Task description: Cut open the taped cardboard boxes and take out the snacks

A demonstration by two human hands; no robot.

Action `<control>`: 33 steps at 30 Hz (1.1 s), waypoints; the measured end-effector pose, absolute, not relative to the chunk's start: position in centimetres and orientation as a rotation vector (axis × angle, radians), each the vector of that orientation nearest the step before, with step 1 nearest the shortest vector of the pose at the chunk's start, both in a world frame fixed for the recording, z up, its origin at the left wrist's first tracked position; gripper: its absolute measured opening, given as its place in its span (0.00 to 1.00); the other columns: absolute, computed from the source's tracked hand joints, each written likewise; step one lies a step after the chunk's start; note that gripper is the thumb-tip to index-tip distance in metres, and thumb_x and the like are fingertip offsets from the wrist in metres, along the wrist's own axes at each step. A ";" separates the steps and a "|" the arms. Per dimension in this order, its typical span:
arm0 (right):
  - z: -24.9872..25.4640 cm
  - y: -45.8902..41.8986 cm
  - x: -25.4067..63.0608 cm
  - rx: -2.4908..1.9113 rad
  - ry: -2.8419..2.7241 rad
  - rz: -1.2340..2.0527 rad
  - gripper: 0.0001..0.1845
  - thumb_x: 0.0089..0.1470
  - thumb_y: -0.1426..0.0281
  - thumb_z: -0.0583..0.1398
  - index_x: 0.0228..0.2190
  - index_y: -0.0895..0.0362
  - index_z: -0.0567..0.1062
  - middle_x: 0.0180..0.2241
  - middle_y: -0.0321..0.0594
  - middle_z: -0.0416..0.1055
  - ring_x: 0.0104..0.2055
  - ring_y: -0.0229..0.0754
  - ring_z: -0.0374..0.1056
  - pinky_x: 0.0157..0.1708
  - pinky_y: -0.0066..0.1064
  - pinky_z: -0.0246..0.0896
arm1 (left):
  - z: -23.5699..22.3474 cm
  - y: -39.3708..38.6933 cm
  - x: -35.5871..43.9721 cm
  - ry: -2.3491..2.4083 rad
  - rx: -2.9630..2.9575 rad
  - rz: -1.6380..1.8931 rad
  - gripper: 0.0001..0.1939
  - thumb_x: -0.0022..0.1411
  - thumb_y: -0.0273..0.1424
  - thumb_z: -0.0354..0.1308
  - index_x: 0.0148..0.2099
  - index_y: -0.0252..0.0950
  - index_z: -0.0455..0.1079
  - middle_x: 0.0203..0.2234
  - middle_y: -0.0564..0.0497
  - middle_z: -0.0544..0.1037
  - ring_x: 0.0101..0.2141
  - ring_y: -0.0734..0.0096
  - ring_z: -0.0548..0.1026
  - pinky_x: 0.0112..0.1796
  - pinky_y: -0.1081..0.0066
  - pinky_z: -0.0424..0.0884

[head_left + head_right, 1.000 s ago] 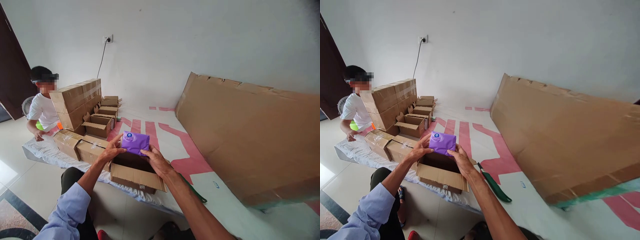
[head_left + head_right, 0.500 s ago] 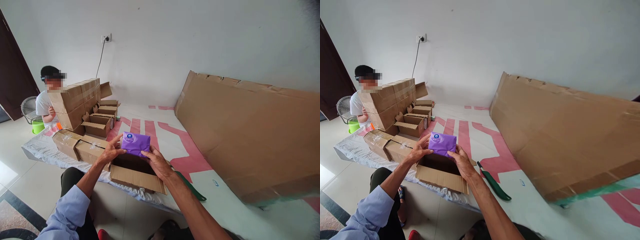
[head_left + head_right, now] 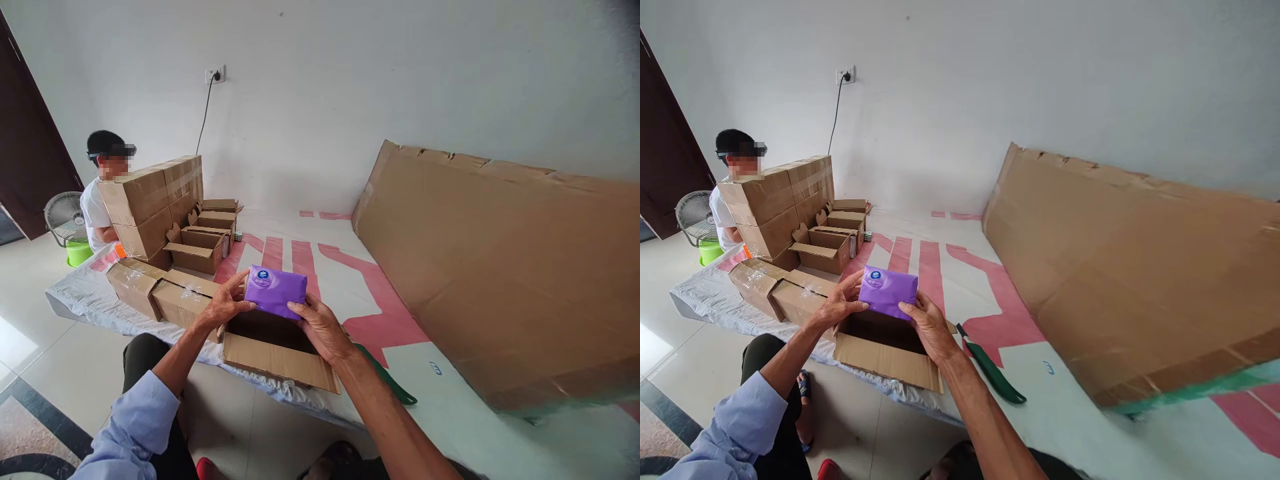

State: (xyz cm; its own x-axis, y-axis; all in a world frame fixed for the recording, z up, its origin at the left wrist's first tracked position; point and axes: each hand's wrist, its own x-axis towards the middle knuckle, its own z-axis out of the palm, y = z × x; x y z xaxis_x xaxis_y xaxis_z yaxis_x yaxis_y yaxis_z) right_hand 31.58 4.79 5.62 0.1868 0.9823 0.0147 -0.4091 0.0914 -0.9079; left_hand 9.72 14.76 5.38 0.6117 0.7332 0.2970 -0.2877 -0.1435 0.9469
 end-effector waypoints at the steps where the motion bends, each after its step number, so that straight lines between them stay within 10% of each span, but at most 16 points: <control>1: 5.7 4.7 31.6 -0.935 -0.799 1.213 0.29 0.37 0.56 0.80 0.42 0.51 0.84 0.46 0.42 0.86 0.52 0.57 0.79 0.57 0.51 0.73 | 5.5 14.6 9.8 0.401 1.478 0.913 0.52 0.51 0.38 0.83 0.75 0.43 0.68 0.56 0.39 0.83 0.57 0.46 0.81 0.59 0.51 0.74; 18: 4.7 3.9 33.5 -0.917 -0.553 0.749 0.26 0.37 0.61 0.78 0.39 0.52 0.79 0.40 0.36 0.82 0.43 0.45 0.78 0.50 0.44 0.76 | 10.8 4.9 8.8 0.797 2.695 -0.007 0.32 0.65 0.53 0.71 0.61 0.38 0.74 0.55 0.40 0.83 0.56 0.45 0.81 0.56 0.54 0.75; 24: 7.5 2.6 36.5 -0.920 -0.530 0.586 0.21 0.36 0.62 0.75 0.34 0.51 0.77 0.37 0.33 0.78 0.42 0.45 0.77 0.50 0.49 0.77 | 11.5 4.0 12.0 0.826 2.845 -0.375 0.19 0.67 0.37 0.70 0.55 0.38 0.72 0.51 0.43 0.84 0.49 0.50 0.84 0.41 0.62 0.75; 33: 9.2 1.0 41.2 -0.922 -0.446 0.374 0.14 0.32 0.65 0.72 0.26 0.46 0.77 0.36 0.35 0.78 0.45 0.54 0.77 0.64 0.68 0.68 | 16.1 8.6 15.3 0.749 3.293 -0.027 0.14 0.68 0.17 0.56 0.53 0.36 0.71 0.43 0.43 0.84 0.47 0.55 0.82 0.43 0.59 0.69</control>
State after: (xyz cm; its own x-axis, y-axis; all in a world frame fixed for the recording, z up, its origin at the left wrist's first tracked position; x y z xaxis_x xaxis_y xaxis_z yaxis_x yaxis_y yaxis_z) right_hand 41.22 0.99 9.17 0.8468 0.4903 0.2064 -0.1185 0.5520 -0.8254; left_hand 15.26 8.59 16.06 0.9028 0.4286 0.0362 0.4248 -0.8752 -0.2314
